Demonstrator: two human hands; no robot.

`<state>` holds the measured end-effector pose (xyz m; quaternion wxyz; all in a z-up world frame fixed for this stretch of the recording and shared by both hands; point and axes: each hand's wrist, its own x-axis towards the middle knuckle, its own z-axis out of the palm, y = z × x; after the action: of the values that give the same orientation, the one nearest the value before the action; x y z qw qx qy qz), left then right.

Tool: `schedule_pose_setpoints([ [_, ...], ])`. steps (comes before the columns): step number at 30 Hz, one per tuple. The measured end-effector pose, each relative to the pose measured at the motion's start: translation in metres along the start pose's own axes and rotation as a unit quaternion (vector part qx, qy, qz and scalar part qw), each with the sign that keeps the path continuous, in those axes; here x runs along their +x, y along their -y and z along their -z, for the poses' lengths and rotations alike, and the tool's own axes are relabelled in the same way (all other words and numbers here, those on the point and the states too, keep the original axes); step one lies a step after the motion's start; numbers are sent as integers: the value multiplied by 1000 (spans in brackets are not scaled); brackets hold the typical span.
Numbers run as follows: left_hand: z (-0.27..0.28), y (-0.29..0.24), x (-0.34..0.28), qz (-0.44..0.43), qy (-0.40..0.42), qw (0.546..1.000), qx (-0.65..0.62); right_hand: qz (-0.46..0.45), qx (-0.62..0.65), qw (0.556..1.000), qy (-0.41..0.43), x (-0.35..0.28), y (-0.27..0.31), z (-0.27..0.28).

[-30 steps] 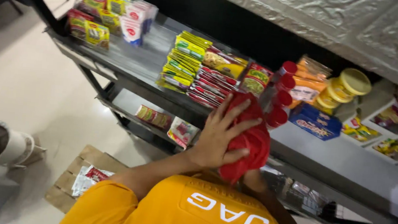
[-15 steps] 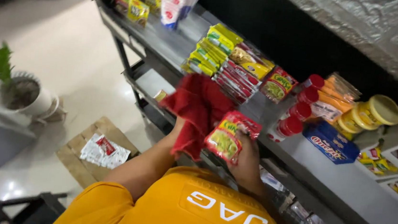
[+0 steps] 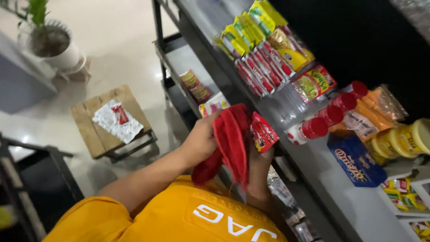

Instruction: Organizing and wiping down sauce packets and seasoning on a retail grocery shelf using a cloth.

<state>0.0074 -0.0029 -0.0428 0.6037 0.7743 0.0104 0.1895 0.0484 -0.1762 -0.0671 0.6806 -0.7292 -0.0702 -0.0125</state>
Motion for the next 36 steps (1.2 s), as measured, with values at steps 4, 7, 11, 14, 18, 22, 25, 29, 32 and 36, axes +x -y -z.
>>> schedule_pose_setpoints([
  [4,7,-8,-9,-45,-64,997,23,-6,107,993,-45,-5,5,8],
  [7,2,25,-10,-14,-61,997,47,0,179,983,-34,-18,8,16],
  [11,-12,-6,-4,-15,7,999,50,29,177,983,-32,-35,49,7],
  [14,-23,-52,8,-77,99,992,18,38,145,987,-53,-32,53,14],
  [18,-36,-21,15,-115,135,979,-97,62,82,992,-77,-17,61,36],
  [22,-33,0,38,-101,130,986,6,118,-22,989,-90,-16,28,50],
  [25,-9,-50,67,-117,105,985,69,114,27,983,-143,-7,32,45],
  [29,8,38,173,-57,23,819,-571,48,178,955,-234,18,39,60],
  [32,61,-30,186,-208,-188,960,19,69,143,950,-268,27,94,39],
  [36,55,-18,243,-213,-37,932,292,66,125,943,-301,37,97,26],
])
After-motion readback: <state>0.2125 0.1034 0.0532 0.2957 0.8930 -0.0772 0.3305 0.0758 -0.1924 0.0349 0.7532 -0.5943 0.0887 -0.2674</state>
